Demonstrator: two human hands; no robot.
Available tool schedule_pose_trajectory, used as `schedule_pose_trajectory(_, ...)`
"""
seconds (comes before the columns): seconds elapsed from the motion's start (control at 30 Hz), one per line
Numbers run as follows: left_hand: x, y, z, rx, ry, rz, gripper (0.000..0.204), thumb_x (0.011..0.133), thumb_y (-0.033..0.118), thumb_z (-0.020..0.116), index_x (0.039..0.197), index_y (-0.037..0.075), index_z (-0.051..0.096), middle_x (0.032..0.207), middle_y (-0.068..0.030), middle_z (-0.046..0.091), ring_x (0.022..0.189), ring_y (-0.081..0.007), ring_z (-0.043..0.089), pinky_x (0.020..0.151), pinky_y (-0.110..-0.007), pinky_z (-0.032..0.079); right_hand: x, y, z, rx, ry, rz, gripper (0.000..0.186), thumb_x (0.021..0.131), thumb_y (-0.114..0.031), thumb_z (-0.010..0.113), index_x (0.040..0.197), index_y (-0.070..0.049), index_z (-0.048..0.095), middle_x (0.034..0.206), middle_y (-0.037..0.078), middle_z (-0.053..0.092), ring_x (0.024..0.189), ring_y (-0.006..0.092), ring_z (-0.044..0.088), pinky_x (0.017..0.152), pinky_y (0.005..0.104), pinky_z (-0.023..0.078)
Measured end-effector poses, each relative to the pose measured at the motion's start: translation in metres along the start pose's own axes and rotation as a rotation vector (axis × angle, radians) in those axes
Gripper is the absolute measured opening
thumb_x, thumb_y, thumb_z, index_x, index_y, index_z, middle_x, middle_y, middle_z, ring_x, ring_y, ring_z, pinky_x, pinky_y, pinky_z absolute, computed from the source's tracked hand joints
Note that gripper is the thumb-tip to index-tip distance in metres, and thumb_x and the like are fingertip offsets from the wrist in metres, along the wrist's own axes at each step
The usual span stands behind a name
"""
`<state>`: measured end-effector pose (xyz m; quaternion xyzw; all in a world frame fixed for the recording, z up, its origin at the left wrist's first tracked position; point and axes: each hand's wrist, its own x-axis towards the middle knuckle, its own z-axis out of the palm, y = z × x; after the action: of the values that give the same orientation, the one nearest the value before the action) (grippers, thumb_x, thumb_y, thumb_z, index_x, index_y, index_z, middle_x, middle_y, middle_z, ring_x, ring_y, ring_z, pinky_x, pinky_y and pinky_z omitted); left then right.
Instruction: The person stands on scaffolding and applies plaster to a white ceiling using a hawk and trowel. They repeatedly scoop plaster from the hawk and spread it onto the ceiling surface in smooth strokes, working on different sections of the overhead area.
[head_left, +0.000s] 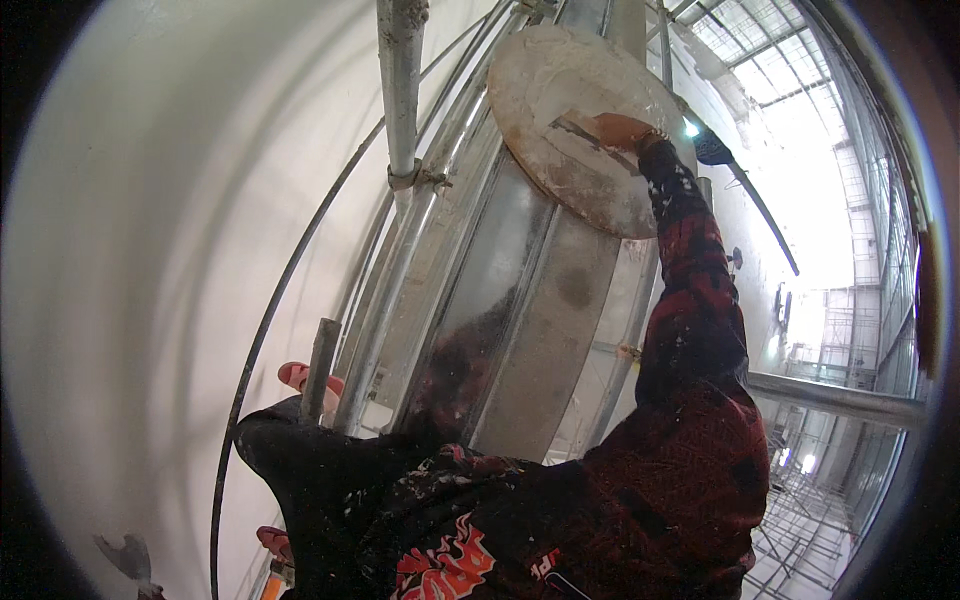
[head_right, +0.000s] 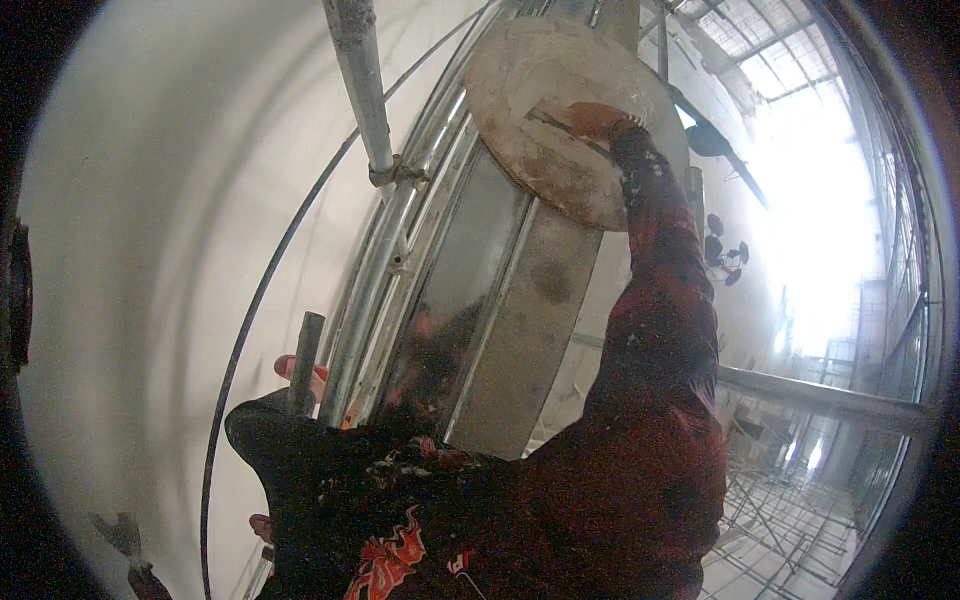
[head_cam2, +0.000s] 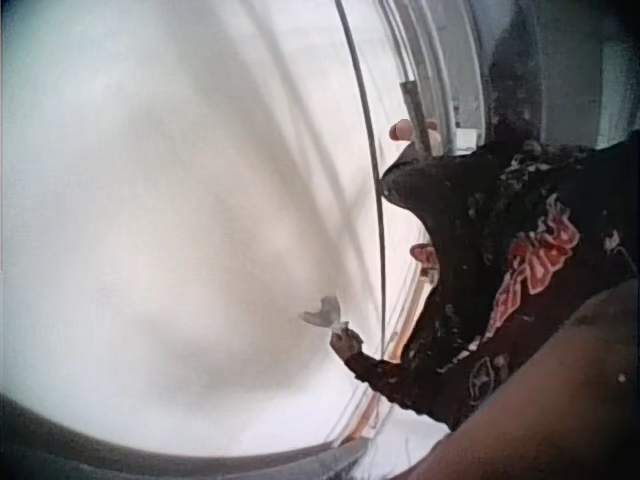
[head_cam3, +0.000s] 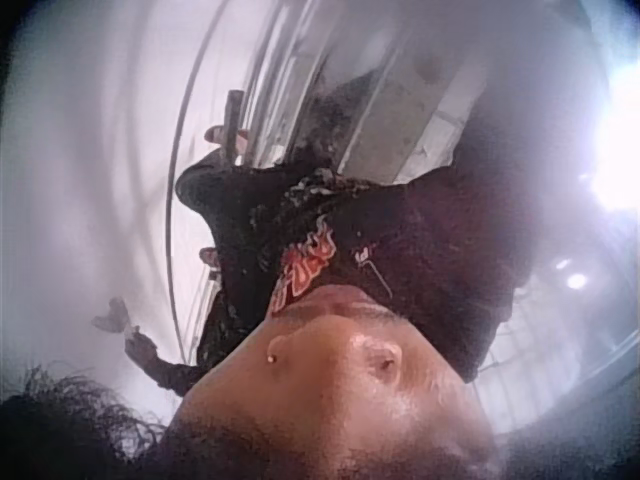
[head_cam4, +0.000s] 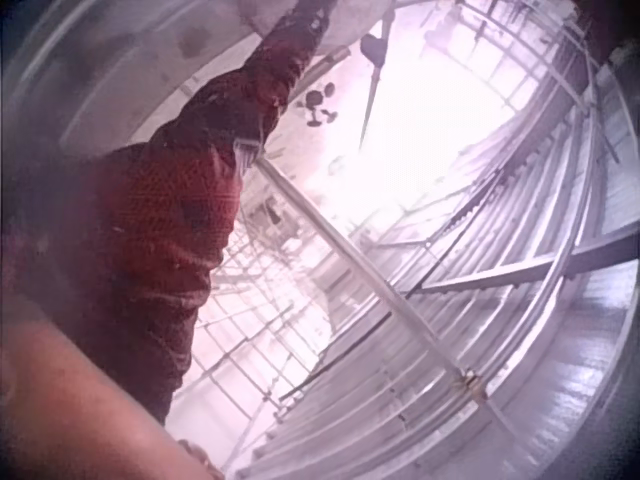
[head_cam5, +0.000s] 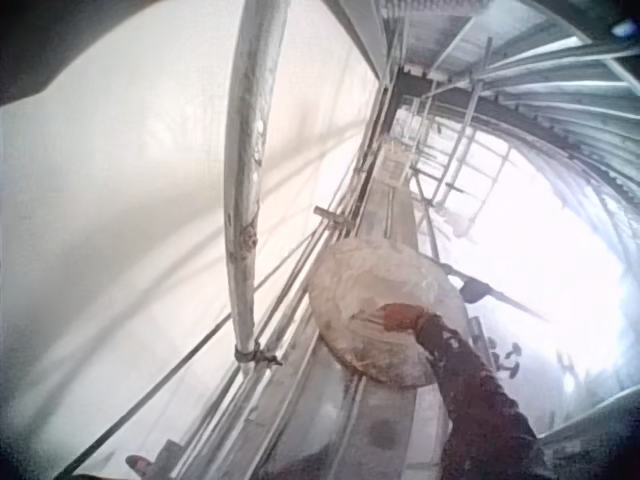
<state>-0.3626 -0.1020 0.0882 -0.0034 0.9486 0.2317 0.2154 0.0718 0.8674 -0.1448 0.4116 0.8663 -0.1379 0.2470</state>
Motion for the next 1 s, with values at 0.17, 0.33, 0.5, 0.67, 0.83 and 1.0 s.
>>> schedule_pose_trajectory(0.17, 0.024, 0.028, 0.013, 0.173, -0.089, 0.161, 0.024, 0.092, 0.028, 0.057, 0.085, 0.005, 0.061, 0.048, 0.0008, 0.045, 0.036, -0.0086, 0.040, 0.035, -0.025, 0.030, -0.012, 0.114, 0.005, 0.141, 0.416, -0.127, 0.038, 0.078, -0.021, 0.064, 0.115, -0.012, 0.059, 0.125, 0.014, 0.052, 0.116, 0.0322, 0.049, 0.094, 0.0421, 0.043)
schedule_pose_trajectory(0.33, 0.023, 0.027, 0.000, 0.259, -0.095, 0.106, 0.023, 0.092, 0.027, 0.055, 0.084, 0.005, 0.060, 0.058, -0.0026, 0.054, 0.044, -0.0122, 0.048, 0.040, -0.030, 0.036, -0.024, 0.159, 0.023, 0.118, 0.835, -0.272, 0.026, 0.081, -0.011, 0.063, 0.107, -0.008, 0.059, 0.110, 0.010, 0.057, 0.103, 0.0295, 0.054, 0.089, 0.0418, 0.044)
schedule_pose_trajectory(0.5, 0.034, 0.047, 0.046, 0.169, -0.159, 0.159, 0.025, 0.093, 0.026, 0.053, 0.086, 0.003, 0.059, 0.058, -0.0030, 0.054, 0.041, -0.0121, 0.047, 0.038, -0.028, 0.036, -0.041, 0.101, 0.043, 0.874, 1.223, -0.337, 0.025, 0.080, -0.012, 0.069, 0.101, -0.006, 0.056, 0.093, 0.004, 0.061, 0.089, 0.0200, 0.059, 0.083, 0.0387, 0.048)
schedule_pose_trajectory(0.67, 0.056, 0.120, 0.172, -0.060, -0.453, 0.344, 0.026, 0.093, 0.025, 0.051, 0.087, 0.001, 0.058, 0.059, -0.0035, 0.053, 0.039, -0.0120, 0.045, 0.036, -0.027, 0.036, -0.083, 0.033, 0.054, 1.733, 1.222, -0.678, 0.030, 0.083, -0.010, 0.064, 0.111, -0.006, 0.053, 0.104, 0.006, 0.058, 0.099, 0.0185, 0.056, 0.094, 0.0398, 0.043)
schedule_pose_trajectory(0.83, 0.014, 0.252, 0.297, -0.251, -0.818, 0.505, 0.033, 0.095, 0.031, 0.049, 0.084, 0.000, 0.055, 0.056, -0.0054, 0.052, 0.037, -0.0122, 0.045, 0.033, -0.027, 0.036, -0.138, -0.058, 0.048, 1.911, 1.039, -0.924, 0.036, 0.084, -0.017, 0.063, 0.117, -0.007, 0.052, 0.106, 0.008, 0.059, 0.096, 0.0182, 0.058, 0.089, 0.0359, 0.046)
schedule_pose_trajectory(1.0, -0.008, 0.319, 0.362, -0.172, -1.042, 0.663, 0.039, 0.097, 0.036, 0.047, 0.080, 0.002, 0.055, 0.054, -0.0016, 0.048, 0.039, -0.0108, 0.047, 0.040, -0.026, 0.041, -0.201, -0.111, 0.119, 1.299, 0.978, -0.803, 0.026, 0.093, -0.029, 0.050, 0.104, -0.007, 0.059, 0.098, 0.003, 0.064, 0.086, 0.0151, 0.058, 0.077, 0.0288, 0.046)
